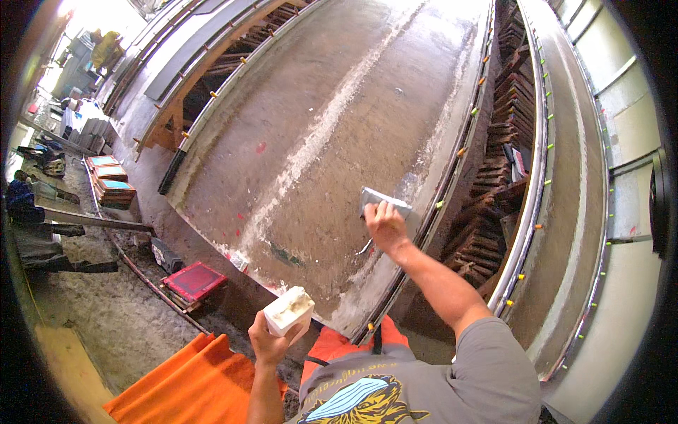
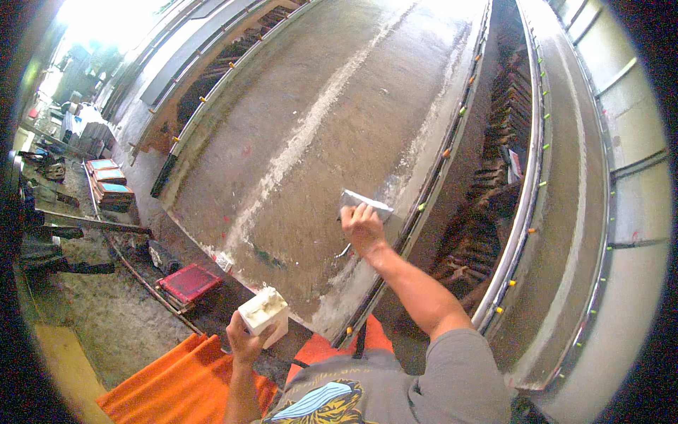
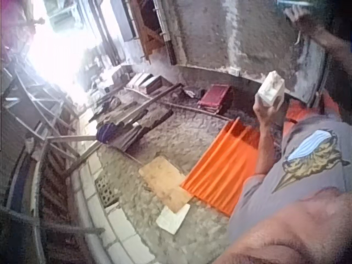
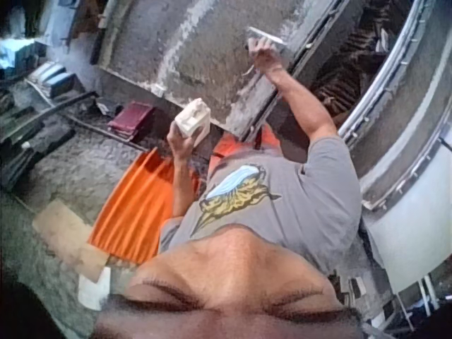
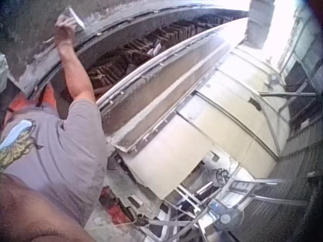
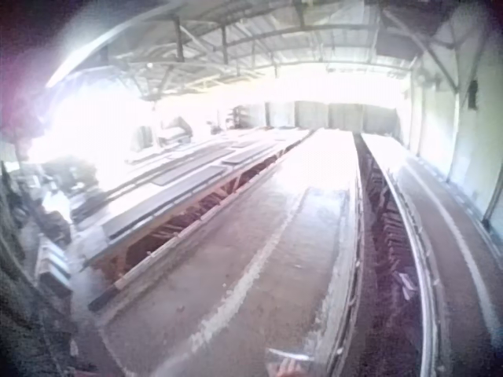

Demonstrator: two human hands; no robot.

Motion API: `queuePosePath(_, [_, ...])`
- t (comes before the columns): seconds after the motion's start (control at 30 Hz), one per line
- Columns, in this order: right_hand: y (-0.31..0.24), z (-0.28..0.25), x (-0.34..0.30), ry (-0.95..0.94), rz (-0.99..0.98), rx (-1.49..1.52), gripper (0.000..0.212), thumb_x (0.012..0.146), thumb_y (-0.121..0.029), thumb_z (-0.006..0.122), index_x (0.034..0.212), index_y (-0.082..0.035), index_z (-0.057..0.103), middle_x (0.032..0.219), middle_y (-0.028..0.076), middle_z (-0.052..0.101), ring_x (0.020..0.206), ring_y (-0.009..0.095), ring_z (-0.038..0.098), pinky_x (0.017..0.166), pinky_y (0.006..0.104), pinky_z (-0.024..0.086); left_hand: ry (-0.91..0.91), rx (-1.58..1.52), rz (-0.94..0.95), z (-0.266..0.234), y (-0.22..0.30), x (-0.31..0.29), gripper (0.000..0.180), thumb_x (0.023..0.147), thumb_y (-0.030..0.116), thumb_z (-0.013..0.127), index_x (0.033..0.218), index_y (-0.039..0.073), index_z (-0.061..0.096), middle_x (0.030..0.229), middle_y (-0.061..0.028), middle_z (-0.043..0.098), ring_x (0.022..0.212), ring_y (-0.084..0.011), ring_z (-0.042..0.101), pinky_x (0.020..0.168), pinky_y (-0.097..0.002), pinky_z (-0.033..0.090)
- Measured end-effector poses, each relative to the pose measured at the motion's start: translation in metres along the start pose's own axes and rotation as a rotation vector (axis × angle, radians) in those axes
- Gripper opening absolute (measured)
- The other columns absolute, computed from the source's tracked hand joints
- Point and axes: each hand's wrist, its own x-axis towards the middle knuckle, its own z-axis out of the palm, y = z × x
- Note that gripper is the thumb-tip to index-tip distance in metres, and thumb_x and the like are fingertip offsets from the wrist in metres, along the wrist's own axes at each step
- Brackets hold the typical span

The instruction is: The person applies a white filler substance to the interior surface of a large boat hull using a putty knife. They repeatedly scoop the filler from a container and spread it along the seams and surface of the hull.

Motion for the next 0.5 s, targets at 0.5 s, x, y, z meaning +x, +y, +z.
queuePosePath(0.5, [-0.066, -0.036, -0.024, 0.020, 0.090, 0.167, 0.006, 0.088, -0.013, 0.058, 0.085, -0.007, 0.057, 0.076, 0.013, 0.064, 0.070, 0.024, 0.069, 0.053, 0.0358, 0.056, -0.009, -0.195, 0.116, -0.051, -0.072, -0.040, 0.058, 0.071, 0.026, 0.095, 0.110, -0.004, 0.065, 0.102, -0.0115, 0.076, 0.095, -0.0168, 0.072, 0.084, -0.0320, 0.057])
